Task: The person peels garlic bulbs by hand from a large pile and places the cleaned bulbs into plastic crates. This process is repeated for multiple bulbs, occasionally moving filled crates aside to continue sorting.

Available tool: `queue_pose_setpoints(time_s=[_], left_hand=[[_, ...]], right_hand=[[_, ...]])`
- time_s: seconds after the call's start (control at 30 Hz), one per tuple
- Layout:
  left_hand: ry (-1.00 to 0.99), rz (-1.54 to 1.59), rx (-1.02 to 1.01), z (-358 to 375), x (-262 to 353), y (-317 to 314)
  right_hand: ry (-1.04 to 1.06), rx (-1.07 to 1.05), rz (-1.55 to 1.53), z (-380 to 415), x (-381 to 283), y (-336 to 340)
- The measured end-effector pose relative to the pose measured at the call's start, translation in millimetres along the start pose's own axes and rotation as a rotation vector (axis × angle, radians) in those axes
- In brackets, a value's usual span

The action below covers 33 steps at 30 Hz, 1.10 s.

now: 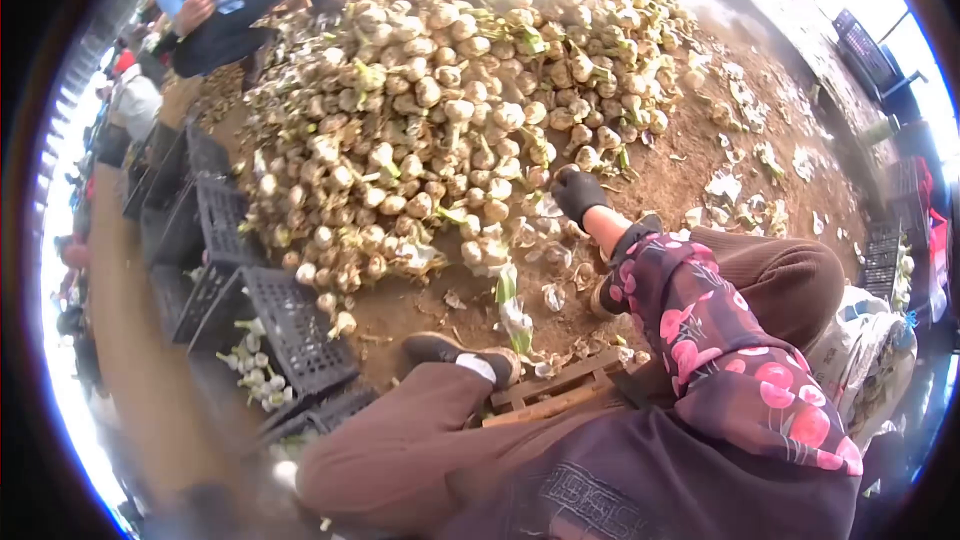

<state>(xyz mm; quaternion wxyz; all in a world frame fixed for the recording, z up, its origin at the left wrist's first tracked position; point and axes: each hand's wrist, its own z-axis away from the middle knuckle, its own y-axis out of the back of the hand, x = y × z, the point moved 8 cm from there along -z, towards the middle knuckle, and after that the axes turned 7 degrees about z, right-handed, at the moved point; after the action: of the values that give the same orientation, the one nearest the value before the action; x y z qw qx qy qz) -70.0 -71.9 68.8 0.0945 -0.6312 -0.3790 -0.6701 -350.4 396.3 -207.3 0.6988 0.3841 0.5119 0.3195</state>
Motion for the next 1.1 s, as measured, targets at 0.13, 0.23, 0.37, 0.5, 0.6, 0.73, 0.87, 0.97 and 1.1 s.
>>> queue_pose_setpoints(time_s=[0.13,0.23,0.37,0.5,0.6,0.73,0.87,0.97,1.1], left_hand=[[0.089,0.055,-0.105,-21,-12,-58],[0.18,0.139,-0.219,-26,-20,-115],[0.375,0.274,-0.421,-12,-41,-197],[0.43,0.102,-0.749,33,-75,-281],[0.404,0.007,-0.851,47,-104,-294],[0.481,-0.02,-0.828,44,-109,-284],[0.595,0.316,-0.728,47,-127,-282],[0.57,0.44,-0.746,50,-125,-293],[0.532,0.572,-0.753,46,-93,-289]], right_hand=[[0.055,0.236,0.017,-55,-7,32],[0.118,0.433,0.044,-106,-11,44],[0.315,0.642,0.101,-167,-38,86],[0.282,0.143,0.727,-232,-52,49],[-0.09,0.026,0.435,-274,-26,37],[0.078,0.208,0.639,-252,-35,52],[0.306,0.116,0.603,-184,-49,62],[0.234,-0.372,-0.516,-104,-77,56],[0.452,-0.466,-0.528,-2,-99,10]])
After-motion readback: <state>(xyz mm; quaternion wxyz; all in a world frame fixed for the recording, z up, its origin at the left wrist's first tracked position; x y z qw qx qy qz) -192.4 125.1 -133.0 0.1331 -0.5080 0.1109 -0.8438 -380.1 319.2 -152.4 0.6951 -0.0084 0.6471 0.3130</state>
